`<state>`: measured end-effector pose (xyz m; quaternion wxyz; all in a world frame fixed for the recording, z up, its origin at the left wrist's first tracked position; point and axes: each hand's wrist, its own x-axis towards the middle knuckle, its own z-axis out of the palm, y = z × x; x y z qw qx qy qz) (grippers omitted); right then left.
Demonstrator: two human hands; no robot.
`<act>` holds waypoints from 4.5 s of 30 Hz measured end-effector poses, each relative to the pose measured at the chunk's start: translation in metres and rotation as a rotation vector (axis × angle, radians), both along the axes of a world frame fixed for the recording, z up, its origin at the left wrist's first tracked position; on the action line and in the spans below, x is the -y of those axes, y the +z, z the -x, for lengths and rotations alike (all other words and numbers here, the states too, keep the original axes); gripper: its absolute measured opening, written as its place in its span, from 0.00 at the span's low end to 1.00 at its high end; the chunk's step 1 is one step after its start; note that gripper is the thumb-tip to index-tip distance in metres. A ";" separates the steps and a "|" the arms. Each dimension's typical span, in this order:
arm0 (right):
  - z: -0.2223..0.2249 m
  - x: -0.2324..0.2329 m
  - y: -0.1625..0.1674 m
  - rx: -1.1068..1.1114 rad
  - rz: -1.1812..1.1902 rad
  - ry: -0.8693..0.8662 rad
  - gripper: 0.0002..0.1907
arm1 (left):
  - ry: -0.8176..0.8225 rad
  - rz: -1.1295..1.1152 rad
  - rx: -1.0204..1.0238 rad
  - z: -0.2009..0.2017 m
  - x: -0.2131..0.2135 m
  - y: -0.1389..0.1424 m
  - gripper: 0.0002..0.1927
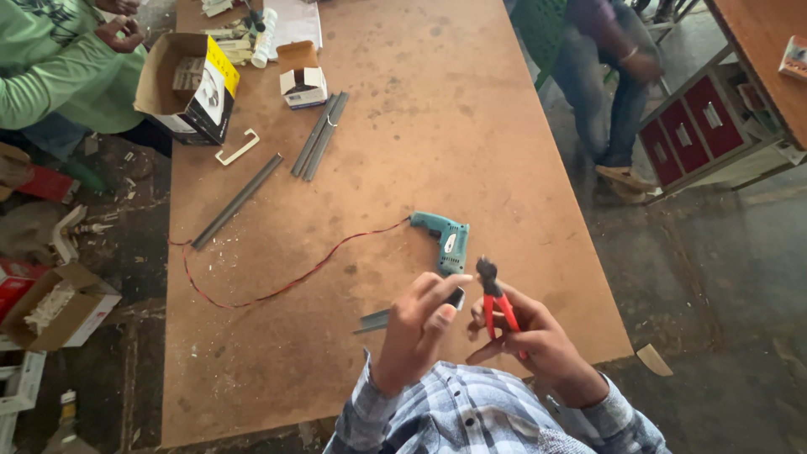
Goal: The person holds a grey rectangular metal strip in one hand and red-handled end-cutting pliers in the other, repeatedly clipping small pieces off the ends of the strips over a workbench. They reposition each strip between cuts and set finished pieces on the bench.
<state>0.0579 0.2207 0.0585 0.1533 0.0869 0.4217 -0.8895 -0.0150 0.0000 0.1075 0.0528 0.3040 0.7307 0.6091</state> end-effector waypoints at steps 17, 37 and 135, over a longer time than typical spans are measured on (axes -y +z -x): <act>-0.005 0.024 -0.017 0.000 0.119 0.043 0.48 | -0.121 -1.068 0.696 0.071 -0.009 -0.038 0.26; -0.004 0.008 -0.063 0.095 -0.341 0.035 0.41 | -0.121 -1.375 0.744 0.098 0.008 -0.061 0.24; 0.034 0.031 -0.022 -0.822 -1.283 -0.269 0.43 | 0.339 0.152 -0.012 0.033 -0.015 0.005 0.17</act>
